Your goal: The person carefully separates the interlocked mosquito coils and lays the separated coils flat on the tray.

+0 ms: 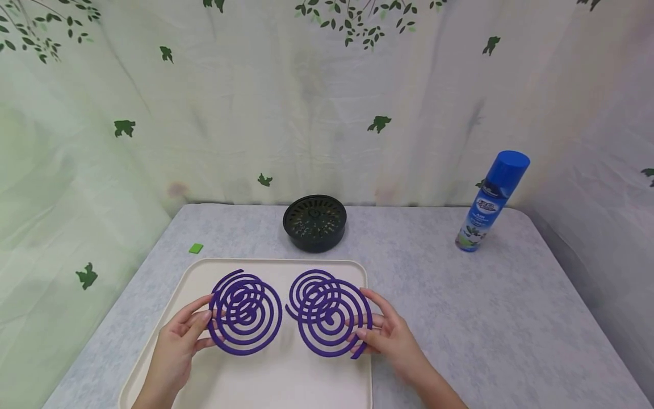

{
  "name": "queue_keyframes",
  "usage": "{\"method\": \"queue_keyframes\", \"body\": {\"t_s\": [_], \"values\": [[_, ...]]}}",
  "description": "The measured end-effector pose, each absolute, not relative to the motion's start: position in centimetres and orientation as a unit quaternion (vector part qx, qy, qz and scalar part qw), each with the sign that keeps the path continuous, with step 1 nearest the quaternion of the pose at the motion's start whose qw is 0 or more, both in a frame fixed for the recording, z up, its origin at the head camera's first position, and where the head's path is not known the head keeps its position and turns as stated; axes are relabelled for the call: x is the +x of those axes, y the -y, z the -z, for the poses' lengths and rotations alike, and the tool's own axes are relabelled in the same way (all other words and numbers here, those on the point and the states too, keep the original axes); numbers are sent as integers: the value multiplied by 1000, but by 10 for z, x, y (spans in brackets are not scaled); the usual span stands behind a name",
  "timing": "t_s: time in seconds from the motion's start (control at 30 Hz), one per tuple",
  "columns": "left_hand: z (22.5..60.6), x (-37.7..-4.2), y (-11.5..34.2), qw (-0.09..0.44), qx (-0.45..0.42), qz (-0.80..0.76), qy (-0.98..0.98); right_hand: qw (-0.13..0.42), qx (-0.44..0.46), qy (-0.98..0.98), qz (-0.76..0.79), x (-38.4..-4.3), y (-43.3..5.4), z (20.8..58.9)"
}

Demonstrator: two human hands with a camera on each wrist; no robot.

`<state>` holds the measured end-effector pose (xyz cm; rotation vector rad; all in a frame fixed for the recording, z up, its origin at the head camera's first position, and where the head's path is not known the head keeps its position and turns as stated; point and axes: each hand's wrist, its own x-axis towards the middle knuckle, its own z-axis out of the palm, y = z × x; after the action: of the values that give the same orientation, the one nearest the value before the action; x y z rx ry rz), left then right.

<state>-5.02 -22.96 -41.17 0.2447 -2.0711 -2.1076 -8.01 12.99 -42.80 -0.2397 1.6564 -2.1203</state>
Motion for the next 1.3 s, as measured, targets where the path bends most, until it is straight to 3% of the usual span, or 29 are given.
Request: {"method": "queue_keyframes", "body": {"t_s": [0.23, 0.57, 0.93, 1.3], "values": [[433, -31, 260, 41, 161, 665, 728, 267, -141, -559, 773, -69, -122, 458], [456, -20, 285, -24, 192, 637, 747, 294, -143, -543, 774, -58, -107, 476], [460, -21, 288, -51, 194, 519, 831, 286, -122, -572, 759, -54, -99, 472], [457, -22, 283, -45, 194, 434, 879, 230, -206, -736, 603, -54, -104, 463]]}}
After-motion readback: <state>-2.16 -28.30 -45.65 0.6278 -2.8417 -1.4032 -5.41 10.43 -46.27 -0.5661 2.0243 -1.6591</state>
